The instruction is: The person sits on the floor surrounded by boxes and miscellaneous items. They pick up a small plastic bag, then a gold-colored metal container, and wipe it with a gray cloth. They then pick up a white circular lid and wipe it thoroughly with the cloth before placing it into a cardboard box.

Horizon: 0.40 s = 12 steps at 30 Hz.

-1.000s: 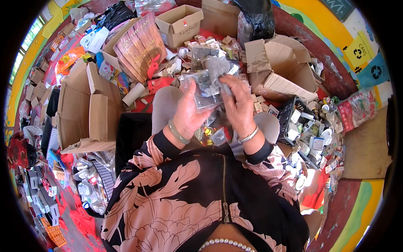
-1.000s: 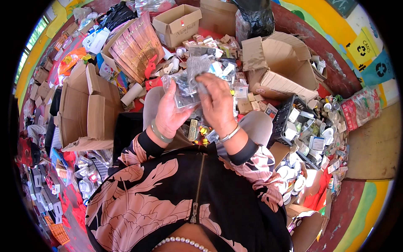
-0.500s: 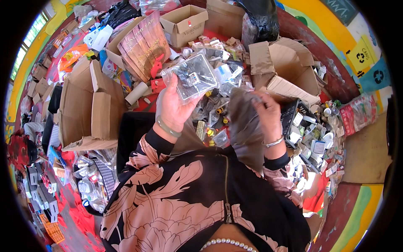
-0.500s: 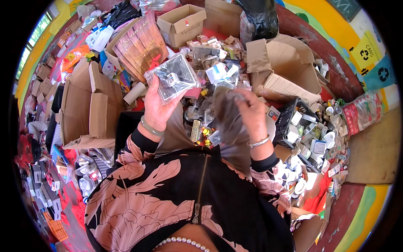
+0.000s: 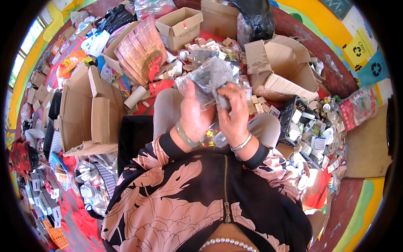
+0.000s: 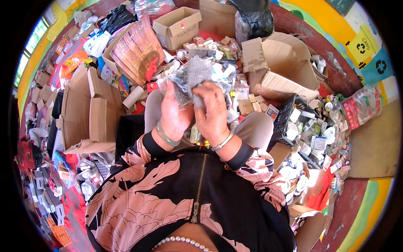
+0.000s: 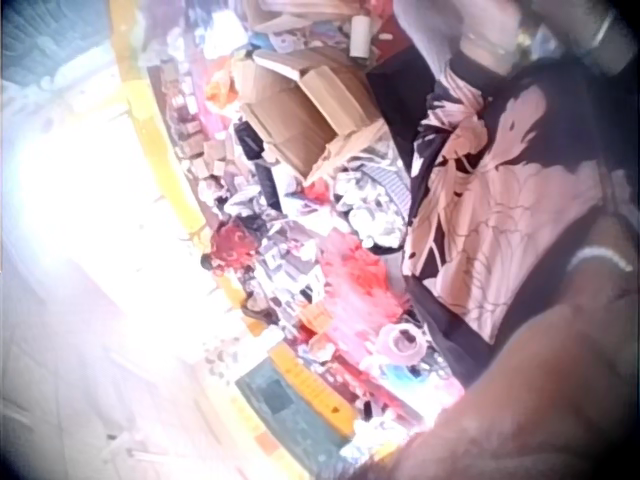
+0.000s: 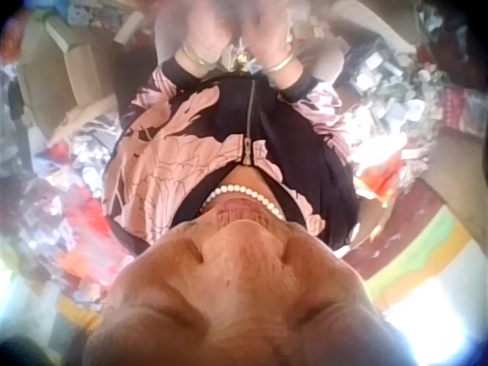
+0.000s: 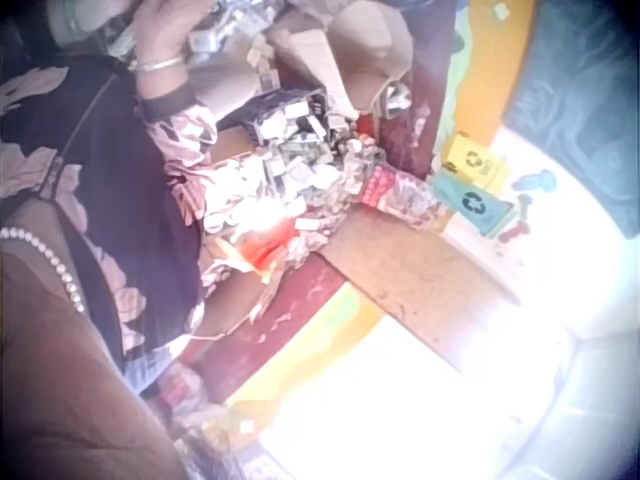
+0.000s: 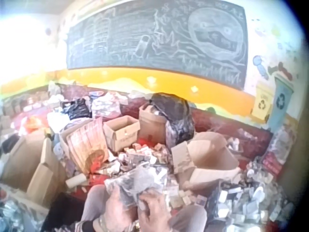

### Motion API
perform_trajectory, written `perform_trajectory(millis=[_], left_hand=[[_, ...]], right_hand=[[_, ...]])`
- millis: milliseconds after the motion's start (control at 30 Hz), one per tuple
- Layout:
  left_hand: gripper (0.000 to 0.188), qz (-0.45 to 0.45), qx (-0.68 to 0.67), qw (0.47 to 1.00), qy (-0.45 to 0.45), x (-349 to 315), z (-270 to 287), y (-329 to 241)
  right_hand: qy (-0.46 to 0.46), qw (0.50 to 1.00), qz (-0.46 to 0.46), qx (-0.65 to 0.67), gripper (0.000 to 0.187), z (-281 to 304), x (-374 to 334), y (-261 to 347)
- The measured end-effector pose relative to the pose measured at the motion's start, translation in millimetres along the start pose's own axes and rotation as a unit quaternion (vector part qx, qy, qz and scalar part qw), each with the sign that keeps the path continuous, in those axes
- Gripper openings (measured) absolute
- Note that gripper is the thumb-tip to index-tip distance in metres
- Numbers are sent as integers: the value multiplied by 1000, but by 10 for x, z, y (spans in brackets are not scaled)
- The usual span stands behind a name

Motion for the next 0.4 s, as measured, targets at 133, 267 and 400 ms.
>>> perform_trajectory(millis=[133, 267, 400], left_hand=[[49, -24, 72, 996, -38, -58, -125, -43], [49, 2, 74, 996, -53, -77, 4, -42], [48, 85, 44, 995, 7, -36, 75, -5]], right_hand=[[31, 995, 90, -12, 43, -44, -137, 200], [142, 976, 163, 39, 44, -115, -40, 256], [259, 940, 176, 132, 46, -115, -46, 138]])
Point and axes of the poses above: each hand's wrist, its own x-axis towards the middle knuckle, its own z-axis out of the back of the hand, y = z × x, the point moved 7 cm from there along x, towards the middle knuckle, and after that the axes turned 15 degrees about -x, right-handed, at the moved point
